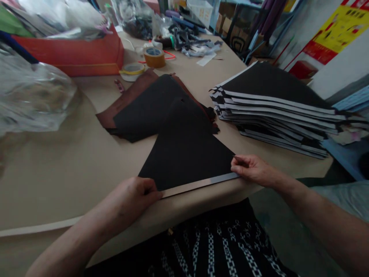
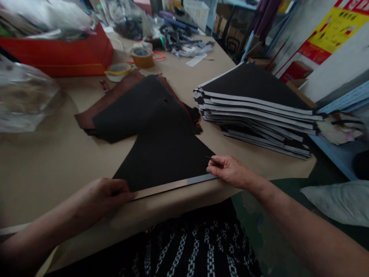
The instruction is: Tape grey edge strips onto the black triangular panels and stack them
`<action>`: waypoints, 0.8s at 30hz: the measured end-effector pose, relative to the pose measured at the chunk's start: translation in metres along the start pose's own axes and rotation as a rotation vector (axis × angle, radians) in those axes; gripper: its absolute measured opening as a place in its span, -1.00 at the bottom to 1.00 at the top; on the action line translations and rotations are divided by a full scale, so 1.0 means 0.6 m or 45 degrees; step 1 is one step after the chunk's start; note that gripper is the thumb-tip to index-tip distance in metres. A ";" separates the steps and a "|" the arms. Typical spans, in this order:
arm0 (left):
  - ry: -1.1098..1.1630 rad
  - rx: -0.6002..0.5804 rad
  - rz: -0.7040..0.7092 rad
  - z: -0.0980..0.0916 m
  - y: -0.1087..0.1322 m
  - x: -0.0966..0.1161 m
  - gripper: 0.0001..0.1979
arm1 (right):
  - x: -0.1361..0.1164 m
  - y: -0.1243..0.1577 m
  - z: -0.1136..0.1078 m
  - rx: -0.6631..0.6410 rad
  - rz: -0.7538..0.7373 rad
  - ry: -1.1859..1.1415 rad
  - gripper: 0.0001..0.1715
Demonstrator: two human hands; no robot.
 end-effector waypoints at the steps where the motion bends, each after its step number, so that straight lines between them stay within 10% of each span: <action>1: 0.017 -0.003 0.001 0.000 0.001 -0.002 -0.62 | 0.010 -0.002 0.003 0.001 0.002 0.058 -0.73; 7: 0.038 -0.033 0.007 -0.009 0.013 -0.042 -0.66 | 0.026 0.004 0.018 -0.130 0.007 0.486 -0.81; 24: 0.141 0.024 -0.393 -0.099 0.075 -0.352 -0.69 | 0.027 0.004 0.024 -0.143 0.168 0.722 -0.65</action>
Point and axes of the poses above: each hand's wrist, its own y-axis away from the middle knuckle, its own z-axis out of the palm, x = y × z, the point moved 6 cm from there along -y, towards the middle knuckle, and after that the axes turned 13 degrees about -z, right-handed, at the moved point
